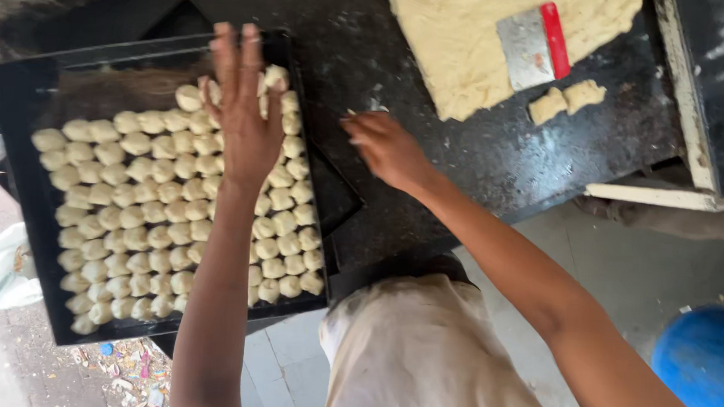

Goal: The person uses a bench scraper to divide dough on a counter, then shapes the small pieces into balls by hand and places them into a metal tray.

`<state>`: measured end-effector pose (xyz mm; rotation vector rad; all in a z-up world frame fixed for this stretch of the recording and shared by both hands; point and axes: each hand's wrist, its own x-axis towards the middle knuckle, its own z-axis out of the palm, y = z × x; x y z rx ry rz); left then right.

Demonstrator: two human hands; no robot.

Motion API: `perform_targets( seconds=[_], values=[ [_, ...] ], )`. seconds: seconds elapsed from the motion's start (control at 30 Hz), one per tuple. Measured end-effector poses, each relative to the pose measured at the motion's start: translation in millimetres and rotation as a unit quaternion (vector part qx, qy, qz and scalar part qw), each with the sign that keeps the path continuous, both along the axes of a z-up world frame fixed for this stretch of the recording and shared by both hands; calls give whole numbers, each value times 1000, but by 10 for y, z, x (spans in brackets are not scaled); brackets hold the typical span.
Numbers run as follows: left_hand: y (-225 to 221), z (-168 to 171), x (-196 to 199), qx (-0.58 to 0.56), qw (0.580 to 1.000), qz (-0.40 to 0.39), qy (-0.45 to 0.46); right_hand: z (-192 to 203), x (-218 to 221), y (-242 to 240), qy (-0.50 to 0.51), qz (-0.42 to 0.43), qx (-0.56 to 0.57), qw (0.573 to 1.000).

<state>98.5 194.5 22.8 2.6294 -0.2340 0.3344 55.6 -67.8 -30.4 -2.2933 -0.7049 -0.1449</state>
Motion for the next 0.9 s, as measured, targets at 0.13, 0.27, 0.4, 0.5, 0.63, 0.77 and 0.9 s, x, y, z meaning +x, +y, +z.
perform_targets(
  seconds=[0.13, 0.27, 0.4, 0.5, 0.63, 0.77, 0.9],
  values=[
    [-589, 351, -297, -208, 952, -223, -19, 56, -76, -378, 67, -41, 17, 997],
    [-970, 533, -864, -299, 941, -98, 121, 292, -424, -1692, -8, -247, 17, 969],
    [-1497, 463, -979, -353, 920, -78, 151, 307, -79, -2358, 6, -240, -60, 969],
    [-1933, 527, -908, -389, 909, -126, 78, 576, 166, -2179, 213, -140, 197, 947],
    [-2288, 506, -811, -411, 893, -55, 173, 1131, 68, -1582, 203, -20, 147, 968],
    [-2203, 461, -791, -700, 677, 61, 217, 1392, 86, -1341, -184, 168, 58, 967],
    [-1895, 807, -896, -751, 545, 72, 367, 1416, 173, -1253, -119, 233, 39, 964]
  ],
)
